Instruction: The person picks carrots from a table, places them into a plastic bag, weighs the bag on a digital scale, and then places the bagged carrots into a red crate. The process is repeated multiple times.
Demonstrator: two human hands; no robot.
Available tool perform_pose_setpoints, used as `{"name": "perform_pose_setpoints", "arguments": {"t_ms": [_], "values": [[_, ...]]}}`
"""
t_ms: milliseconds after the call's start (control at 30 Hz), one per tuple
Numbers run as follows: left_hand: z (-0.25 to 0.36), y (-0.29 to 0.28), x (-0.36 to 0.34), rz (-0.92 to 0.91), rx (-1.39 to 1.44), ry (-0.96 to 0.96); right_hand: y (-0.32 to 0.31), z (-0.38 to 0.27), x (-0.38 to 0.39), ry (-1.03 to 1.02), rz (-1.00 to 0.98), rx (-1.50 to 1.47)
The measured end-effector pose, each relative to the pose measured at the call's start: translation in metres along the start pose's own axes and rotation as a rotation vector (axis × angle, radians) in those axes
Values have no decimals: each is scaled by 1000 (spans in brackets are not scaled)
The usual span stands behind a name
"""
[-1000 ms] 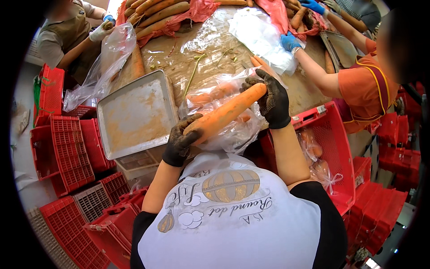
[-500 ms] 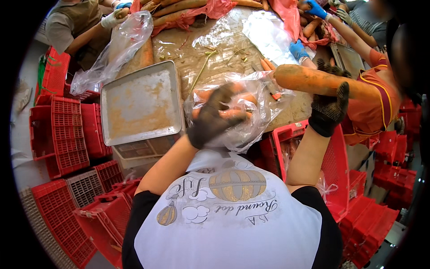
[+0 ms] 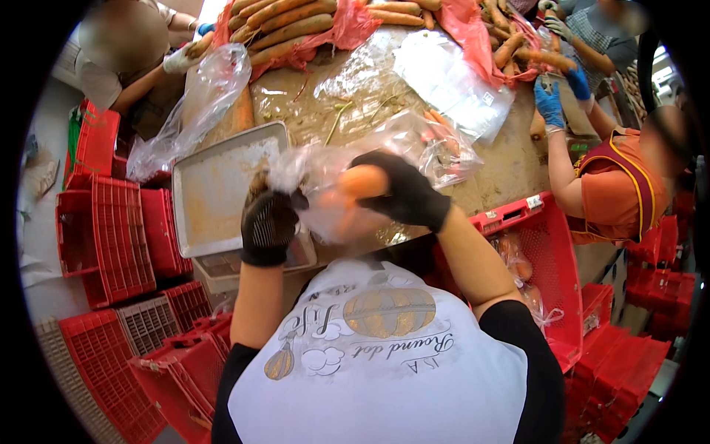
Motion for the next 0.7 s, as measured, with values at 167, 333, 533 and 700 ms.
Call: {"name": "perform_pose_setpoints", "arguments": {"t_ms": [167, 333, 533, 700], "values": [[32, 44, 15, -78, -57, 251, 64, 51, -30, -25, -238, 589], [31, 62, 17, -111, 13, 143, 95, 149, -57, 446, -653, 172], [-21, 24, 17, -1, -360, -133, 2, 132, -48, 302, -474, 745], [-122, -4, -10, -212, -1087, 205, -30, 115, -25, 484, -834, 550]]}}
Point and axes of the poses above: each hand's wrist, its own x-axis away from the middle knuckle, its own y-axis out of the palm, z = x × y, the point moved 3 cm from there along -x, towards the middle knuckle, and after that the axes turned 12 degrees about y, right-handed, at the moved point
